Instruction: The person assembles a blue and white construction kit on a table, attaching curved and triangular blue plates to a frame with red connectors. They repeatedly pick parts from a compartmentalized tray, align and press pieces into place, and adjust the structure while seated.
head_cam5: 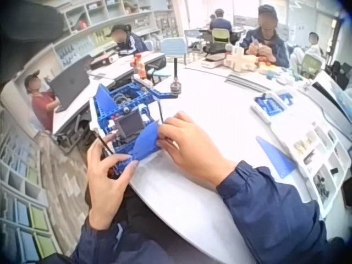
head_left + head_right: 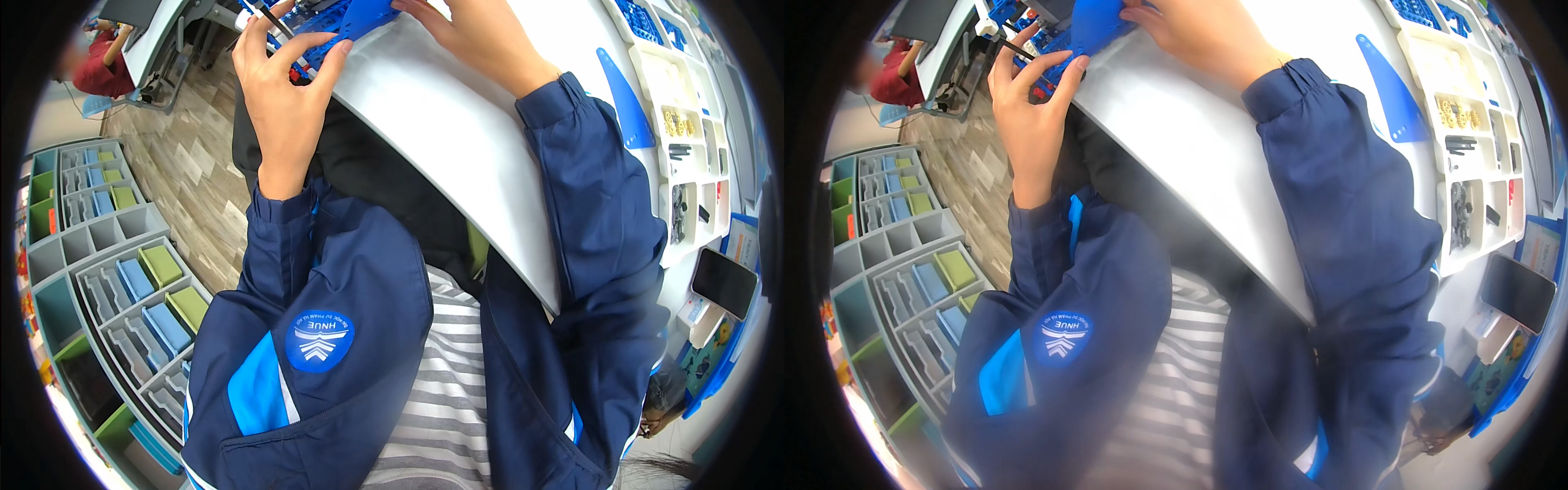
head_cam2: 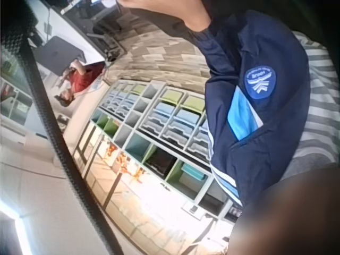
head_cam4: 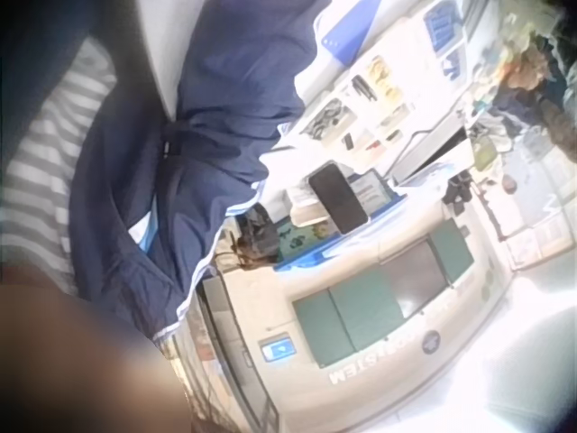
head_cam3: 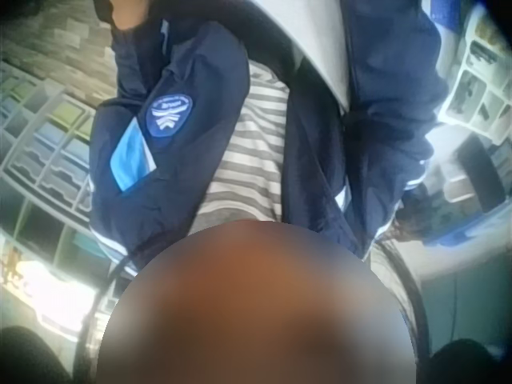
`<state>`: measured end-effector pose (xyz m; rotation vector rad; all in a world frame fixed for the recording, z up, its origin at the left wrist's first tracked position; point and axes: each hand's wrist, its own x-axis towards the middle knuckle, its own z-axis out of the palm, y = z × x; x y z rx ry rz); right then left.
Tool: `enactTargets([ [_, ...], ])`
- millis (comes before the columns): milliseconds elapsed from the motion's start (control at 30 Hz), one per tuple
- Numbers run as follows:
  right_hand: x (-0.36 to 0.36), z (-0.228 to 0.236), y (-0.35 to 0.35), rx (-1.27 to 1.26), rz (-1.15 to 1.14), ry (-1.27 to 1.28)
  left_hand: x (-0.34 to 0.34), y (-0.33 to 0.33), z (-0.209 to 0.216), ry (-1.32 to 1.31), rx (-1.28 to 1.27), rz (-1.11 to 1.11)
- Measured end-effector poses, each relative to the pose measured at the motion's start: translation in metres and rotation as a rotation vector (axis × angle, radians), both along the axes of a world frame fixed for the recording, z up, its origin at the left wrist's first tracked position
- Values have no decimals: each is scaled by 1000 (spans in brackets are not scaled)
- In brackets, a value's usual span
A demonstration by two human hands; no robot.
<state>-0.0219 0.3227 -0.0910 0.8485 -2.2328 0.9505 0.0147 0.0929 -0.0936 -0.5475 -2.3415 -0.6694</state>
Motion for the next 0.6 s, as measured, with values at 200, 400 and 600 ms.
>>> enactTargets([
  [200,0,-4,-1,-3,9,1,0,0,-1,11,12,-7],
  [400,3,-1,-2,0,3,-18,0,0,-1,9,31,-7],
  [600,5,-1,0,-4,0,-13,0,2,-1,18,61,-29],
])
